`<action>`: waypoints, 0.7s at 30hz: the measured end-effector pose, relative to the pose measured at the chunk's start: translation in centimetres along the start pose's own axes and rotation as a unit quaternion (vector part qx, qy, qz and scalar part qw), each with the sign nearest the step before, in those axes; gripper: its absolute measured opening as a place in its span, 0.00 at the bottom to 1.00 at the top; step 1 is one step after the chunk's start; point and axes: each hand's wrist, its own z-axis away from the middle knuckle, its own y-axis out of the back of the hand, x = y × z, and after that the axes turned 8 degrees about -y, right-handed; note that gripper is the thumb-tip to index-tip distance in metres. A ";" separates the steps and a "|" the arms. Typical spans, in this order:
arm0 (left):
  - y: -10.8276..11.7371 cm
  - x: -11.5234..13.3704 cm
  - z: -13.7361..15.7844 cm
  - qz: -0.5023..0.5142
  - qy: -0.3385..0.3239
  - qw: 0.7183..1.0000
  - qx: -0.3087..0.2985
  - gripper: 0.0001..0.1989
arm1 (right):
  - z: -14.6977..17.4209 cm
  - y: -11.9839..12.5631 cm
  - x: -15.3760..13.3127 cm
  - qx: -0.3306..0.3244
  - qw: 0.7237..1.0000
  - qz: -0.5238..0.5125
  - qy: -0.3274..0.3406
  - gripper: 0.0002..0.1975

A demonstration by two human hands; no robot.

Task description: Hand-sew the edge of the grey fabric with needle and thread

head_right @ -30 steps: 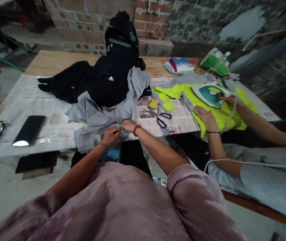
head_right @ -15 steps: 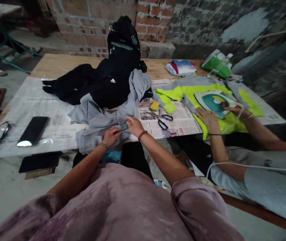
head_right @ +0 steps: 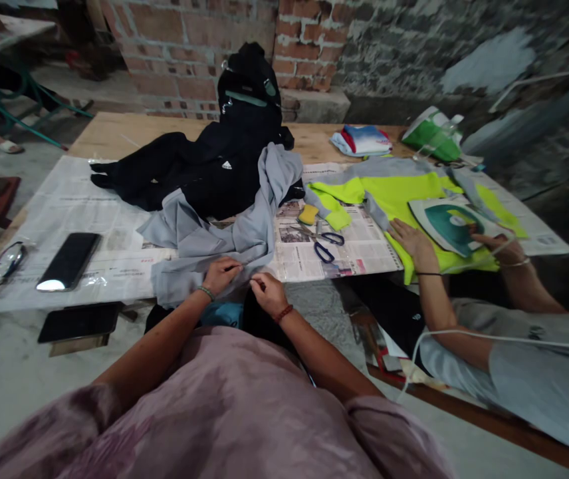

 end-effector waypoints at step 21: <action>-0.1 -0.3 0.1 0.003 -0.019 1.000 -0.023 0.05 | -1.9 -0.9 -1.9 -0.101 0.984 0.001 -0.148 0.08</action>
